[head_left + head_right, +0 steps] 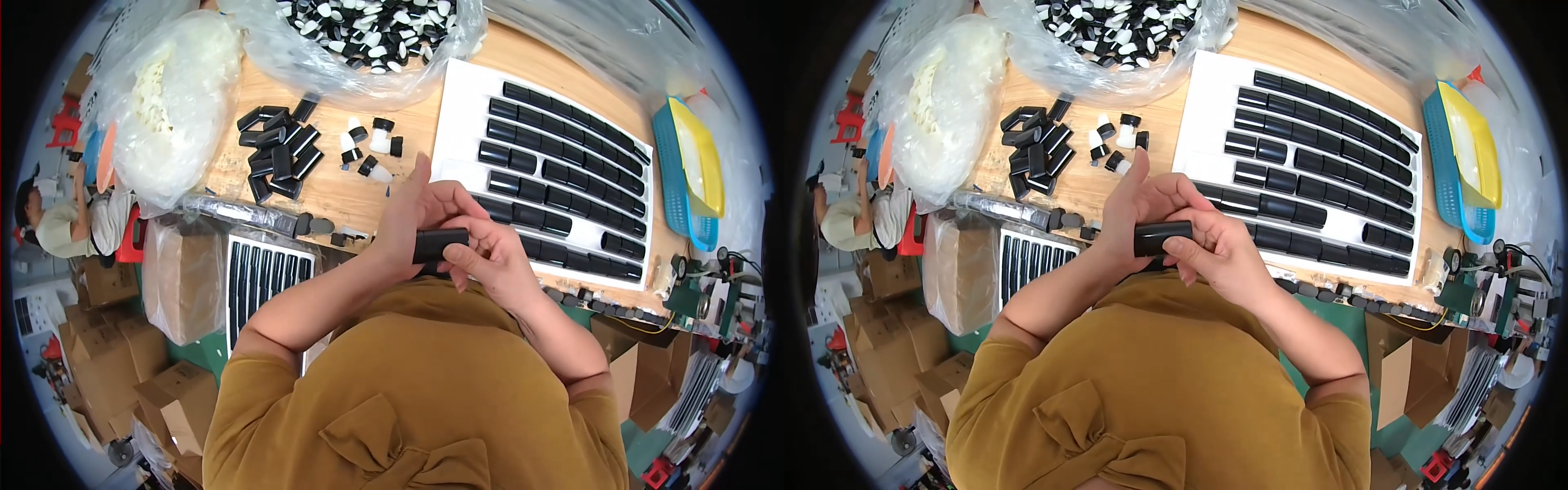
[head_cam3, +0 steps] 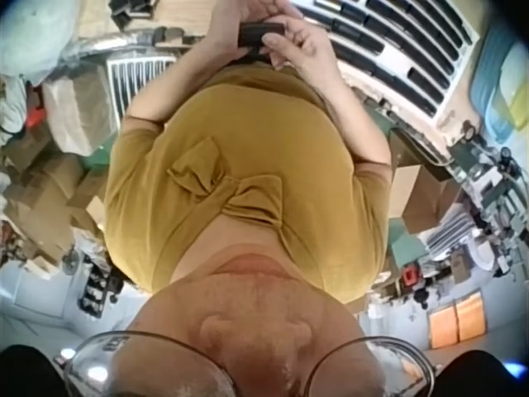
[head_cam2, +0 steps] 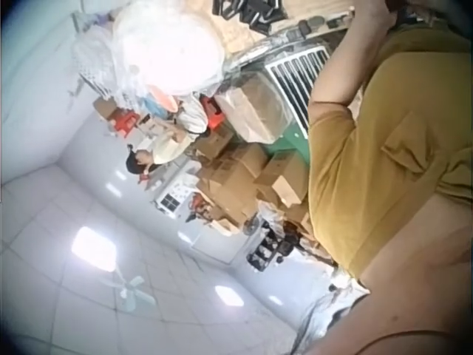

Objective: The person is assembling white plastic caps onto black cylindrical components and organizing them into a white tray.

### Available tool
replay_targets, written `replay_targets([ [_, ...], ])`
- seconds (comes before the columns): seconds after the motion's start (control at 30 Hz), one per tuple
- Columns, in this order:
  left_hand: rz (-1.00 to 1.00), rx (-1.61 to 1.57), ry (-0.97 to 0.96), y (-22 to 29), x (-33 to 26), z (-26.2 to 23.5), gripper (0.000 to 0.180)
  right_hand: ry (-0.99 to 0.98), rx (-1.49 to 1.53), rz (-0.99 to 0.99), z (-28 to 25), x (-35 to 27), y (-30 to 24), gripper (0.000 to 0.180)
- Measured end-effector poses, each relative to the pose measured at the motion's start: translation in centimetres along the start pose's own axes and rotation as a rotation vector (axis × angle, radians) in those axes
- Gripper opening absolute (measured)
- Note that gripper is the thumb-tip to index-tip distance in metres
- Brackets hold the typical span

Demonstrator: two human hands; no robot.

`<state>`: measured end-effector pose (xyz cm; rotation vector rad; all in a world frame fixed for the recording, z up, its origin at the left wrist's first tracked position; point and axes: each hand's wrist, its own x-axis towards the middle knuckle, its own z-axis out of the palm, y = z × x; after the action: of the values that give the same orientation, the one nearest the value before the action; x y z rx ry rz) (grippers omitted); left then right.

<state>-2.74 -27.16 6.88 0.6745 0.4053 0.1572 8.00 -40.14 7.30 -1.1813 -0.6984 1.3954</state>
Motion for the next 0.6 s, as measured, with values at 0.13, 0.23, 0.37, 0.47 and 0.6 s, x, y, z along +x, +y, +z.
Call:
replay_targets([
  [0.13,0.031,0.044,0.011,-0.3,-0.2,-0.5,0.085,-0.009,-0.010,-0.005,0.2,0.0,-0.4,0.017],
  [0.23,0.026,0.010,-0.030,-0.7,0.2,-1.1,0.080,0.003,-0.003,0.018,-0.4,0.2,0.2,0.016],
  [0.37,0.426,0.568,0.252,-1.2,3.2,-3.4,0.044,0.214,-0.112,-0.050,-2.1,-0.1,0.6,0.019],
  [0.47,0.713,1.086,0.462,2.1,2.5,-7.1,0.010,0.599,-0.224,-0.180,-6.7,-2.2,-0.6,0.027],
  [0.6,0.668,1.832,0.689,3.7,0.9,-10.8,0.021,1.024,-0.348,-0.349,-14.2,-6.8,0.0,0.027],
])
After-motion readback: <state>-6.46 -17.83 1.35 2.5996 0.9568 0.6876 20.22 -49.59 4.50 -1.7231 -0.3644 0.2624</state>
